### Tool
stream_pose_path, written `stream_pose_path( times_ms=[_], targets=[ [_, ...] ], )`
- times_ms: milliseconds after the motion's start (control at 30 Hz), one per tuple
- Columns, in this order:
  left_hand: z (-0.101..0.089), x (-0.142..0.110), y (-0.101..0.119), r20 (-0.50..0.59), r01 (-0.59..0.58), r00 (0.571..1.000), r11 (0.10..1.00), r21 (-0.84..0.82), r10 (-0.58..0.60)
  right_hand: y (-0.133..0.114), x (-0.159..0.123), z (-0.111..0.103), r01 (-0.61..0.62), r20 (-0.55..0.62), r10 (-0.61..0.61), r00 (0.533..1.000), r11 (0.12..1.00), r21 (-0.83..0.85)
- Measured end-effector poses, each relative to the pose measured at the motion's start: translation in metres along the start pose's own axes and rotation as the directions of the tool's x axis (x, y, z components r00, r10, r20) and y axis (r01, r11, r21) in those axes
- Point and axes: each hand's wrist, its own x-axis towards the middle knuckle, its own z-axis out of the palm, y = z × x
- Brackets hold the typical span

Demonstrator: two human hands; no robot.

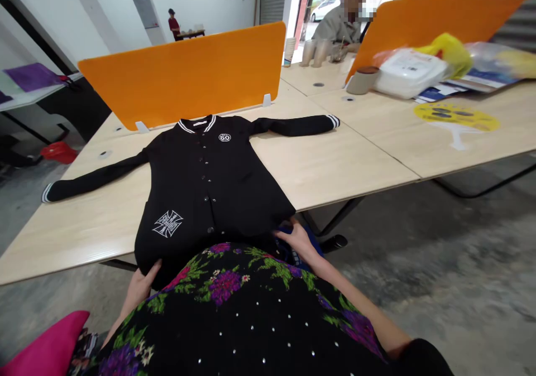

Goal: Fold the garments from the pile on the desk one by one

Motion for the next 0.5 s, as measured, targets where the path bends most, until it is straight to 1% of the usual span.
stream_pose_path(
  times_ms=[33,67,133,167,200,233,267,333,367,400,433,500],
  targets=[
    [0.002,-0.001,-0.001,0.01,0.0,1.0,1.0,-0.007,0.0,0.0,0.0,-0.003,0.036,-0.033,-0.034,0.999,0.998,0.06],
    [0.003,-0.001,-0.002,0.044,0.006,0.999,1.0,0.001,-0.007,0.0,0.0,-0.005,0.065,-0.031,-0.062,0.998,0.992,0.106],
    [0.007,0.0,-0.004,0.113,0.034,0.993,0.998,0.045,-0.039,-0.003,0.0,-0.006,0.071,0.056,-0.081,0.995,0.984,0.161],
    [0.008,0.001,-0.005,0.127,0.049,0.99,0.997,0.066,-0.057,-0.003,0.001,-0.005,0.05,0.1,-0.067,0.993,0.986,0.162],
    [0.009,0.002,-0.005,0.122,0.059,0.99,0.995,0.082,-0.069,-0.003,0.001,-0.004,0.026,0.109,-0.042,0.993,0.989,0.143],
    [0.009,0.003,-0.006,0.096,0.058,0.993,0.994,0.088,-0.066,-0.003,0.002,-0.002,0.009,0.074,-0.017,0.997,0.994,0.11],
    [0.009,0.004,-0.008,0.056,0.047,0.997,0.995,0.09,-0.052,-0.001,0.002,0.0,0.005,0.001,-0.005,1.0,0.998,0.069],
    [0.007,0.007,-0.012,-0.031,0.007,1.0,0.994,0.105,-0.004,0.005,0.003,0.003,0.032,-0.165,-0.032,0.986,0.999,-0.002],
    [0.006,0.009,-0.014,-0.059,-0.005,0.998,0.992,0.128,0.012,0.009,0.004,0.004,0.046,-0.209,-0.05,0.977,0.999,-0.021],
    [0.005,0.011,-0.018,-0.066,-0.004,0.998,0.987,0.163,0.015,0.014,0.004,0.005,0.05,-0.207,-0.055,0.977,0.998,-0.026],
    [0.004,0.013,-0.021,-0.052,0.003,0.999,0.977,0.212,0.008,0.019,0.005,0.005,0.044,-0.154,-0.046,0.987,0.999,-0.015],
    [0.004,0.02,-0.029,0.007,-0.01,1.0,0.944,0.331,0.009,0.029,0.008,0.008,0.003,0.038,-0.004,0.999,1.0,0.012]
  ],
)
